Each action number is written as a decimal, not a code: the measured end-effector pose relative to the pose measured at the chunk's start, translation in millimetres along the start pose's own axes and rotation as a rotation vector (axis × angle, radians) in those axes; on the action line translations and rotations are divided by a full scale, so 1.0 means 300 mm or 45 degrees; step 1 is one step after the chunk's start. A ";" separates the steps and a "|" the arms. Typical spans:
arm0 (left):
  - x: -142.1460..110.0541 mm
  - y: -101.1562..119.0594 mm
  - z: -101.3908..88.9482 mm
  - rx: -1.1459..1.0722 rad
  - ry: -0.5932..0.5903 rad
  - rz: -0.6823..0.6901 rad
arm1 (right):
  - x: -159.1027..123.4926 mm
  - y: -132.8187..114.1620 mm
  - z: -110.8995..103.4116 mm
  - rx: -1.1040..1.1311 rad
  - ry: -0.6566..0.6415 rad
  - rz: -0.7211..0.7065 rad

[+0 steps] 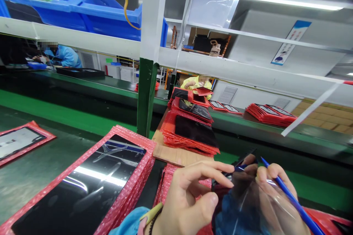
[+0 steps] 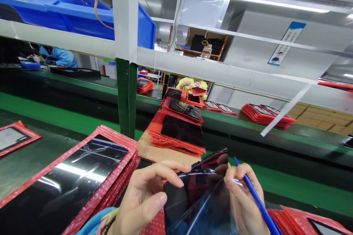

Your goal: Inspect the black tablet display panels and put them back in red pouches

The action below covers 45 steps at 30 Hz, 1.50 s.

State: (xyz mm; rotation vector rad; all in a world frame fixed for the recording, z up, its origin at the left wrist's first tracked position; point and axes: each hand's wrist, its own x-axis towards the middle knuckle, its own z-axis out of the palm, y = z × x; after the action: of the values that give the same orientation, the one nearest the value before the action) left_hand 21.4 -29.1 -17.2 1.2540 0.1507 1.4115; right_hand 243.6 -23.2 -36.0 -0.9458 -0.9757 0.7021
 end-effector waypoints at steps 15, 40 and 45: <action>-0.005 -0.002 -0.005 -0.194 -0.007 0.073 | -0.059 -0.038 0.000 0.045 0.229 -0.072; 0.000 -0.010 -0.012 -0.121 0.054 0.066 | -0.048 -0.043 0.017 0.002 0.120 0.202; -0.006 -0.026 -0.001 -0.047 0.115 -0.028 | -0.034 -0.045 0.053 0.052 0.177 0.345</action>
State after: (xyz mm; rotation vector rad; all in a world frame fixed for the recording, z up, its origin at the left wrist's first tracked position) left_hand 25.6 -27.8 -23.8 1.1560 0.1988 1.4459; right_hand 226.0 -32.2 -23.8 -1.0875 -0.7147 0.8675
